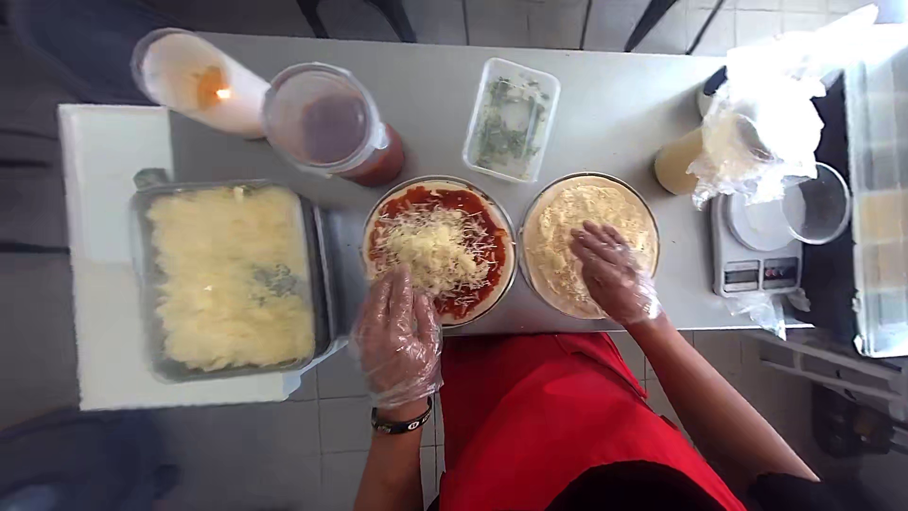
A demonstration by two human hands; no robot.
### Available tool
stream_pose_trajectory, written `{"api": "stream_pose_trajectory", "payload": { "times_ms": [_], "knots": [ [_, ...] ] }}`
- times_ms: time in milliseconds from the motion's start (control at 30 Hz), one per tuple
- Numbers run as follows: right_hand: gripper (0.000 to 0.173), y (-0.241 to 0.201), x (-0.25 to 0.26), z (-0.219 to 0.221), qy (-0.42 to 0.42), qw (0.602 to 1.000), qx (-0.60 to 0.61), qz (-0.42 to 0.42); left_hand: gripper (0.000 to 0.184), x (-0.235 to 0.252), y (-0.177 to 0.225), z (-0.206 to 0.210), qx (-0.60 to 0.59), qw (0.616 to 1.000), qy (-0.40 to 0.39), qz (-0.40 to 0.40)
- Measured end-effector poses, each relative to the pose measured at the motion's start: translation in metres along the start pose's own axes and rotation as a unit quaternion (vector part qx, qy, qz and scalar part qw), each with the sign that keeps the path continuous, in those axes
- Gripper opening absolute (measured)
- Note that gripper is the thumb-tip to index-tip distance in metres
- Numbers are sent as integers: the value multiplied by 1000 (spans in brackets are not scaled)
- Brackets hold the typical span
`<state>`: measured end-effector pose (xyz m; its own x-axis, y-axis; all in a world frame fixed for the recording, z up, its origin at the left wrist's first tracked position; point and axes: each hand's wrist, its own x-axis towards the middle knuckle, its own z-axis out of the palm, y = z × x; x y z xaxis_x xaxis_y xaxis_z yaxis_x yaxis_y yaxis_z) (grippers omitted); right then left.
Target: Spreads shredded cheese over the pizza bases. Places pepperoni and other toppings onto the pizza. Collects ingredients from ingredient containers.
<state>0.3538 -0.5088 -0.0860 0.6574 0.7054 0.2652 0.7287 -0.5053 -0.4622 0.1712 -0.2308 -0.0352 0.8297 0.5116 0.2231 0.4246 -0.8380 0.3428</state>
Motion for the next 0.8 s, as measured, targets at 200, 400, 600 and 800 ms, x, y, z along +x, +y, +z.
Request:
{"api": "stream_pose_trajectory", "payload": {
  "times_ms": [200, 400, 600, 800],
  "knots": [
    [20, -33, 25, 13, 26, 995, -27, 92, 41, -6, -55, -28, 5, 996, -3, -94],
    [38, -126, 87, 50, -92, 994, 51, -10, 39, -8, -76, -40, -78, 995, -7, -61],
    [39, -156, 116, 100, -115, 993, -28, -27, 39, -19, -97, -56, -121, 992, 24, -41],
    [37, -178, 110, 107, -152, 986, -44, -60, 37, -31, -107, -53, -171, 985, 23, -15]
  ]
}}
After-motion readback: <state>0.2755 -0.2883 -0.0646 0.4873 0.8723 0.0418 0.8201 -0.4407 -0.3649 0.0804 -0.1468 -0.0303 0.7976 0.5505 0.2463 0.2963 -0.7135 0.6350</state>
